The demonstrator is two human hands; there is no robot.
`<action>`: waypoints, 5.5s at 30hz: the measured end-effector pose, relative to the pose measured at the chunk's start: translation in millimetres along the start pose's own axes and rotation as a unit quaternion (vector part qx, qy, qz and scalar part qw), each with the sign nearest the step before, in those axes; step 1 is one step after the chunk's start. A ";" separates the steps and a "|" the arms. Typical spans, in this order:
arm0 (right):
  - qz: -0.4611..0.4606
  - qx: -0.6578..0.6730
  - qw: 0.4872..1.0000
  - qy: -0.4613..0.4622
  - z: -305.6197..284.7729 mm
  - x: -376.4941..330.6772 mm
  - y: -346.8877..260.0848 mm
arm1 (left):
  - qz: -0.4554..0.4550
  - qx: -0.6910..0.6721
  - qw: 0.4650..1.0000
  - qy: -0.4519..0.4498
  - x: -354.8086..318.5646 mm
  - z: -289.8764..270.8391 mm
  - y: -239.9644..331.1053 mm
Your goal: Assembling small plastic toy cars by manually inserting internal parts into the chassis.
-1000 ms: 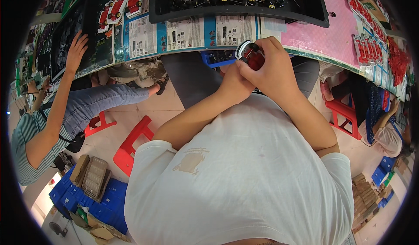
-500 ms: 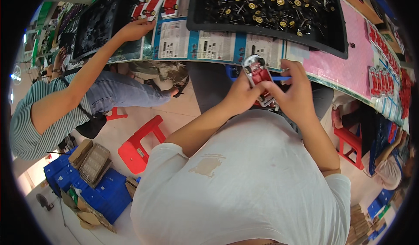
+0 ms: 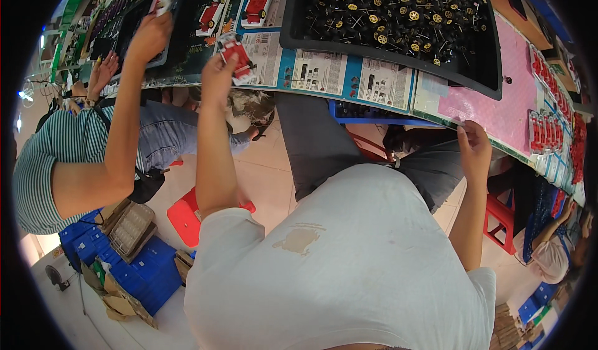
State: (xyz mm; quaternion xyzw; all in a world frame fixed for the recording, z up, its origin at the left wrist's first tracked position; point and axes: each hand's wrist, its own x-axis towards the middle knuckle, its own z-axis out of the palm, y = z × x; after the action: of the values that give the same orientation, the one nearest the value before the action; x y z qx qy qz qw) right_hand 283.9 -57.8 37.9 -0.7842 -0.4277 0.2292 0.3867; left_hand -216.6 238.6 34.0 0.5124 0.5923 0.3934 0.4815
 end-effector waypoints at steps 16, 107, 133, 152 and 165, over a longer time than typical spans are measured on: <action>0.054 -0.035 0.997 0.045 -28.9 -14.6 20.4 | 0.114 0.183 0.951 0.222 103.6 -3.7 -10.3; -0.269 0.055 0.954 -0.120 15.6 -25.7 -94.7 | -0.085 -0.292 0.866 -0.398 -198.8 255.9 42.5; -0.204 0.043 0.971 -0.117 14.6 -32.1 -92.4 | -0.075 -0.312 0.860 -0.396 -206.5 255.5 50.7; -0.212 0.000 0.967 -0.138 13.6 -30.5 -85.1 | -0.062 -0.279 0.873 -0.396 -208.6 254.4 41.3; -0.219 0.054 0.970 -0.094 32.0 -18.1 -120.5 | -0.074 -0.161 0.891 -0.418 -216.7 262.9 33.5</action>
State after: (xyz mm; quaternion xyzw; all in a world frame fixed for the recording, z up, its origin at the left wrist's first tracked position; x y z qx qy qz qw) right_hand 192.7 -19.6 116.1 -0.6243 -0.6108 0.2339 0.4271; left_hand 49.3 23.2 42.8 0.5000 0.3012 0.1964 0.7878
